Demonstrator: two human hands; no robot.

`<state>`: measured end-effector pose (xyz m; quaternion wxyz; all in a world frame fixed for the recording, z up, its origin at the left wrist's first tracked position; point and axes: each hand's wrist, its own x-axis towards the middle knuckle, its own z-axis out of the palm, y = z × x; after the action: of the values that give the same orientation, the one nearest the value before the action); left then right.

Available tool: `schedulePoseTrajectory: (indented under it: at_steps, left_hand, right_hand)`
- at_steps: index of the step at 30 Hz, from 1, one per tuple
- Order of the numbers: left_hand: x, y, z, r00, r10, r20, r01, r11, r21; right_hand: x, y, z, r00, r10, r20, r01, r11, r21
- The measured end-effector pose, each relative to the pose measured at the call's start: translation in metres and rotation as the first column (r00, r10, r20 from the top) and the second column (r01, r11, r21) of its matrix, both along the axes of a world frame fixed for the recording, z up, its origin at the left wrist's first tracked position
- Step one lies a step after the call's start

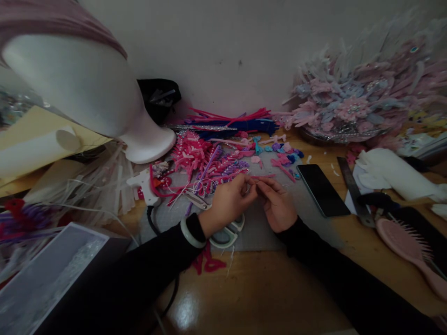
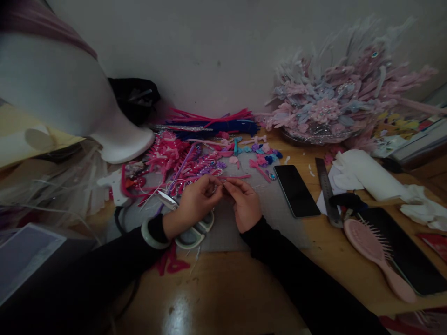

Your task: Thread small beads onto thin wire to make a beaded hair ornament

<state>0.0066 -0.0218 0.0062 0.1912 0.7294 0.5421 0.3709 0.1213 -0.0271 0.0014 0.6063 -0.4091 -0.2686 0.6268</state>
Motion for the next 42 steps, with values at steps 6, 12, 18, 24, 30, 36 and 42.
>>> schedulePoseTrajectory:
  at_steps: [6,12,18,24,30,36,42]
  left_hand:
    - [-0.0002,0.0002,-0.0004,1.000,0.005,-0.016,-0.005,1.000,0.012]
    - [0.0004,-0.0003,0.0006,1.000,0.014,-0.017,-0.014,1.000,-0.013]
    - [0.0000,0.0000,-0.0011,1.000,-0.010,0.012,0.010,1.000,0.005]
    - [-0.0009,0.0006,-0.0022,1.000,-0.019,0.004,0.019,1.000,0.018]
    - [-0.0009,-0.0006,0.0006,1.000,-0.012,-0.016,0.013,1.000,0.024]
    - [-0.0007,-0.0009,0.0028,0.999,-0.010,-0.036,0.010,1.000,0.002]
    - [-0.0001,-0.0003,0.0016,1.000,-0.003,-0.027,0.003,1.000,-0.001]
  right_hand:
    - [-0.0002,-0.0001,0.0001,1.000,-0.005,0.017,0.005,1.000,0.008]
    - [-0.0003,-0.0002,0.0009,0.999,-0.011,0.037,0.011,1.000,0.011]
    - [0.0005,-0.0006,0.0006,0.998,-0.014,0.064,0.012,1.000,0.022]
    - [0.0001,-0.0007,0.0007,0.997,-0.011,0.071,0.009,0.999,0.032]
    - [-0.0027,-0.0030,0.0017,1.000,-0.010,0.002,0.010,1.000,-0.018]
    - [-0.0033,-0.0035,0.0032,1.000,-0.014,-0.023,0.013,0.998,-0.065]
    - [-0.0024,-0.0024,0.0017,1.000,-0.008,-0.022,0.006,0.999,-0.054]
